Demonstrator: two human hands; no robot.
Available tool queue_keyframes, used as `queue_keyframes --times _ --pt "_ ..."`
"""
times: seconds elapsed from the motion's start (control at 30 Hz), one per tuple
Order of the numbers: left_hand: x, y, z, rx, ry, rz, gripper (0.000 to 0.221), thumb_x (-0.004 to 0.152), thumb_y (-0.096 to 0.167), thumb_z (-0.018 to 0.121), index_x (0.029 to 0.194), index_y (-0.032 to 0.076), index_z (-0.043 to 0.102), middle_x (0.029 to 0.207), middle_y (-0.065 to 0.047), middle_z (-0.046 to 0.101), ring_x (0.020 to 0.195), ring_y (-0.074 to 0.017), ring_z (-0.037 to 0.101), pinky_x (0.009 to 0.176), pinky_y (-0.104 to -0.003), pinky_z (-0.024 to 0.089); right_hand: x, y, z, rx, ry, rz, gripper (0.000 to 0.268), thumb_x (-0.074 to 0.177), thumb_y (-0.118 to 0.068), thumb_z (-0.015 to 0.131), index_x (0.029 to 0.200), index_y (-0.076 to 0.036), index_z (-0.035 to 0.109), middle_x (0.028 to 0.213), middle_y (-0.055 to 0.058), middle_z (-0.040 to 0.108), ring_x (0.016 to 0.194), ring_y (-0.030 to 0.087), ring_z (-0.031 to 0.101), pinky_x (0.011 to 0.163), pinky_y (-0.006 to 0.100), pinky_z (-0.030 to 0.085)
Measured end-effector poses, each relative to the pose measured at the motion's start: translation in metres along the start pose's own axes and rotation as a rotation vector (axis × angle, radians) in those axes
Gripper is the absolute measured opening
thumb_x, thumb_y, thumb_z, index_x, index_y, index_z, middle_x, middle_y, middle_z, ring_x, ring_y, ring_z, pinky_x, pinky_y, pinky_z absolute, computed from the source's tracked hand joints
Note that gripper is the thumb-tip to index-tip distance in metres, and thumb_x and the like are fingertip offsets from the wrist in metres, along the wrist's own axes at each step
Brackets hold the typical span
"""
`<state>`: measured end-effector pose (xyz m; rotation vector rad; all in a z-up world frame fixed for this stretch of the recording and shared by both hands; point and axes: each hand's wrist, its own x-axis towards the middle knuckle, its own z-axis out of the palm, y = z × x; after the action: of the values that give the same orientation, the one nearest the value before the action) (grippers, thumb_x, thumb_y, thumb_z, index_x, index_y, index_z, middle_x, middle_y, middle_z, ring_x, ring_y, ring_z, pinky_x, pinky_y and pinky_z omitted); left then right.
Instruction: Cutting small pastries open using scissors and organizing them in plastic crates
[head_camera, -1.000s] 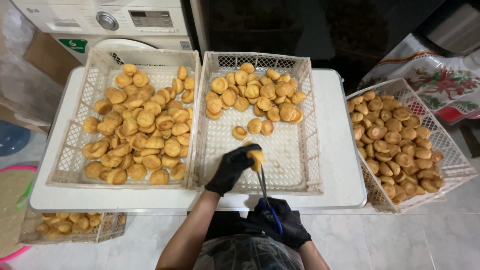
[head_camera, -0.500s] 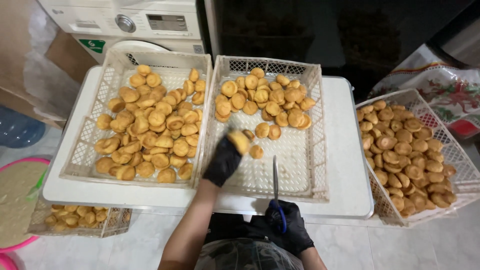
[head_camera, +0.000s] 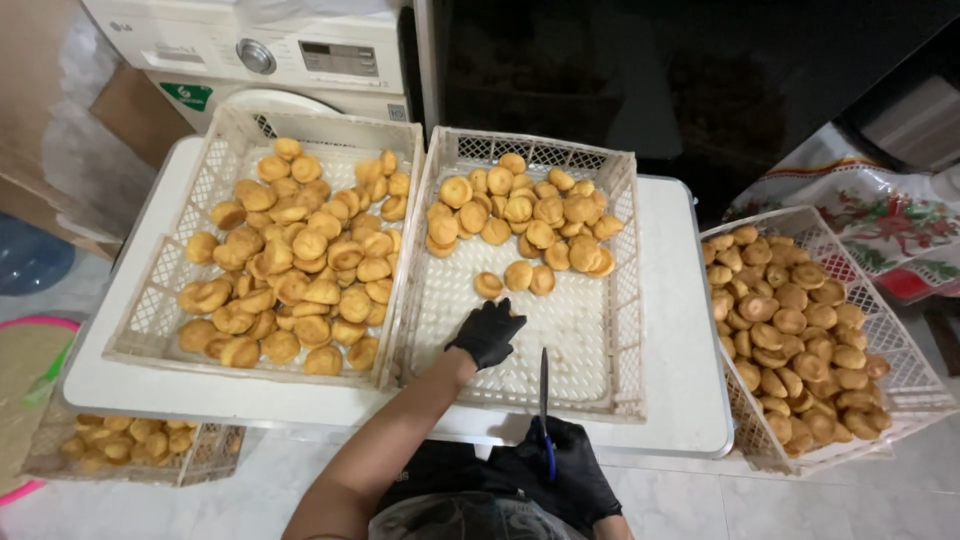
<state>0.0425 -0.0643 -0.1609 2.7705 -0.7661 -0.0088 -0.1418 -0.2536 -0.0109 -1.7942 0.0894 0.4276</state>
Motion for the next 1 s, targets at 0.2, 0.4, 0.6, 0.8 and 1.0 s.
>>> queue_keyframes --times 0.2,0.4,0.6,0.8,1.0 --pt "-0.01 0.009 -0.038 -0.074 -0.119 0.004 0.027 0.083 0.0 0.055 0.109 0.007 0.059 0.114 -0.022 0.054 0.096 -0.0475 0.059 0.067 -0.059 0.057 0.016 0.049 -0.003 0.062 0.026 0.044 0.007 0.079 -0.008 0.08 0.076 -0.003 0.076 0.073 0.009 0.079 0.069 0.014 0.07 0.064 0.029 0.055" --pt "0.0 0.031 -0.105 -1.298 0.068 -0.073 0.042 0.091 0.023 0.065 0.13 0.011 0.06 0.127 -0.002 0.062 0.118 -0.0152 0.056 0.099 -0.032 0.047 0.016 0.06 0.001 0.431 0.038 0.157 0.011 0.086 0.007 0.074 0.086 -0.002 0.066 0.072 0.009 0.064 0.06 0.013 0.054 0.051 0.027 0.042" --pt "-0.028 0.062 -0.169 -1.441 0.216 -0.038 0.03 0.095 0.019 0.072 0.123 0.009 0.07 0.128 -0.004 0.07 0.123 -0.0152 0.063 0.106 -0.03 0.052 0.018 0.06 0.0 0.359 0.115 0.234 0.014 0.081 0.004 0.083 0.093 0.001 0.076 0.077 0.012 0.075 0.066 0.016 0.062 0.059 0.029 0.05" --pt "-0.04 0.058 -0.144 -1.619 0.301 -0.011 0.038 0.095 0.011 0.071 0.133 0.004 0.066 0.138 -0.009 0.066 0.131 -0.0193 0.058 0.112 -0.035 0.051 0.008 0.024 0.002 0.079 0.062 0.119 0.025 0.09 -0.011 0.076 0.068 -0.007 0.066 0.065 0.002 0.063 0.061 0.009 0.054 0.056 0.03 0.045" --pt "-0.044 0.051 -0.127 -1.777 0.448 -0.162 0.039 0.094 -0.005 0.071 0.133 -0.001 0.066 0.13 -0.019 0.07 0.126 -0.0228 0.063 0.107 -0.038 0.053 0.004 0.021 0.001 -0.1 0.036 0.115 0.015 0.085 -0.024 0.078 0.089 -0.014 0.068 0.087 0.001 0.066 0.083 0.01 0.059 0.074 0.028 0.048"
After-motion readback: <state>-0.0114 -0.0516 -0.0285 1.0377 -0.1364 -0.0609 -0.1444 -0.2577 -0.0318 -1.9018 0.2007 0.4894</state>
